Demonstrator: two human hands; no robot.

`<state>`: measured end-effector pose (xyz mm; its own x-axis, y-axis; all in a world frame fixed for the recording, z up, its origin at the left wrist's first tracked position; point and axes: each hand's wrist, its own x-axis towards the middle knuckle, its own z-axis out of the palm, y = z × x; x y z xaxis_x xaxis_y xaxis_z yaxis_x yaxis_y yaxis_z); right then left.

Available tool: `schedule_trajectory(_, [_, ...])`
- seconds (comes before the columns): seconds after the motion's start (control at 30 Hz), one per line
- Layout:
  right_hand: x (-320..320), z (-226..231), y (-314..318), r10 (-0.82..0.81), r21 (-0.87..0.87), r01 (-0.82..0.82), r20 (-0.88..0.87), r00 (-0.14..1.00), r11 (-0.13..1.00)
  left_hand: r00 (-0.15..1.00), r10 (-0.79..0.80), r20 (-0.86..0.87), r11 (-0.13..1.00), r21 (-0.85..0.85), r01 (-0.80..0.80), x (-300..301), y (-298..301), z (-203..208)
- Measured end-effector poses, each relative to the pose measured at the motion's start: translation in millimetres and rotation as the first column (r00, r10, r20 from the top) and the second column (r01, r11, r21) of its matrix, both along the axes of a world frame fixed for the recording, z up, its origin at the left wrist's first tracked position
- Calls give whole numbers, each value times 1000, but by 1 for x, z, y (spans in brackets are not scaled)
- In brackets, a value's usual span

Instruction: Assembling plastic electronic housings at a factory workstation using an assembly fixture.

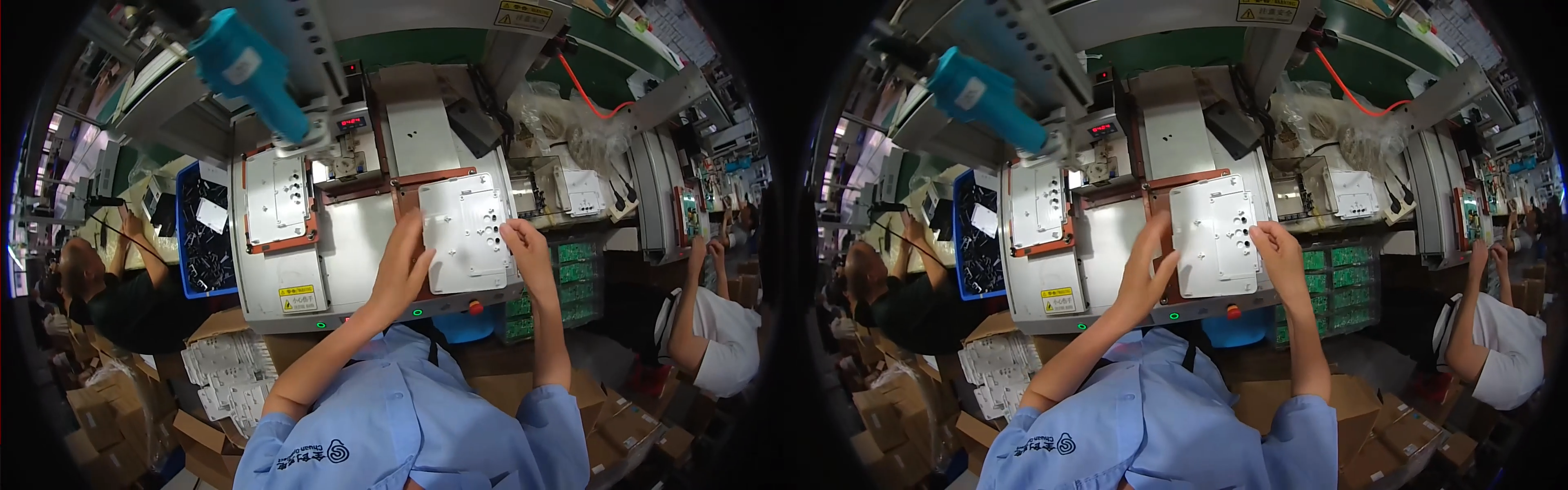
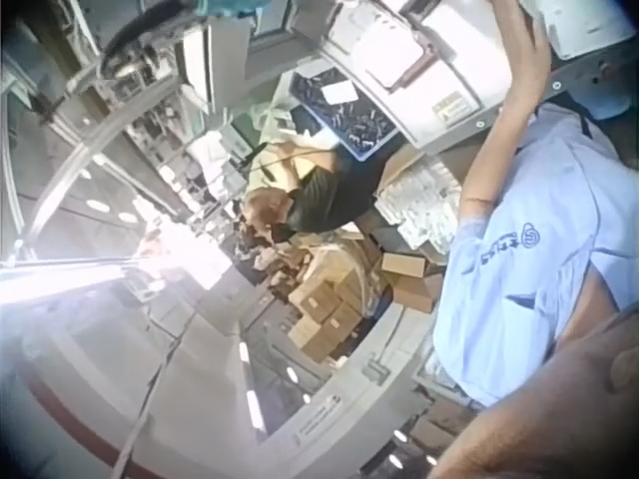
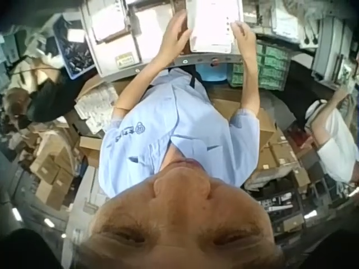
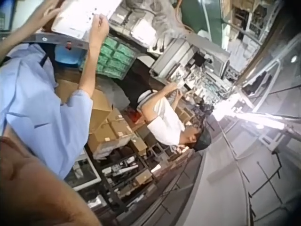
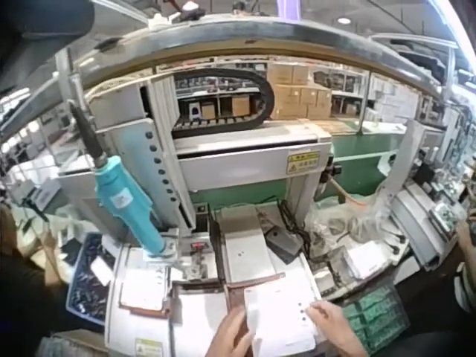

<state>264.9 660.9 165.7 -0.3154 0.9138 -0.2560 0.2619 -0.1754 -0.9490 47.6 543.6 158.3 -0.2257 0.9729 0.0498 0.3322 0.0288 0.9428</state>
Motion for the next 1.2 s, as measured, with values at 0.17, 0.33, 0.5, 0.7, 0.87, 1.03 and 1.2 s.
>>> schedule_trajectory(0.17, [-16, -14, 6, 130, -39, -127, 65, 989, 991, 761, -215, -612, 956, 28, 293, 12, -5, -15])
schedule_trajectory(0.33, [-10, -14, 28, 275, 12, -287, 247, 929, 958, 669, -197, -717, 966, -24, 259, 21, 0, -23])
schedule_trajectory(0.5, [-17, 1, 45, 397, -54, -398, 285, 873, 916, 634, -235, -737, 960, -72, 272, 17, 3, -19])
schedule_trajectory(0.7, [-7, -25, 63, 475, -238, -442, 103, 874, 865, 613, -215, -760, 971, -100, 216, 23, 10, -5])
schedule_trajectory(0.87, [-8, -31, 62, 489, -323, -468, -20, 872, 823, 517, -247, -820, 966, -170, 193, 28, 21, -1])
schedule_trajectory(1.03, [-11, -25, 62, 501, -296, -431, 223, 836, 852, 472, -264, -841, 962, -194, 191, 28, 20, -7])
schedule_trajectory(1.2, [-20, -36, 87, 306, 152, -355, 270, 913, 923, 438, -301, -847, 953, -250, 173, 30, 22, -5])
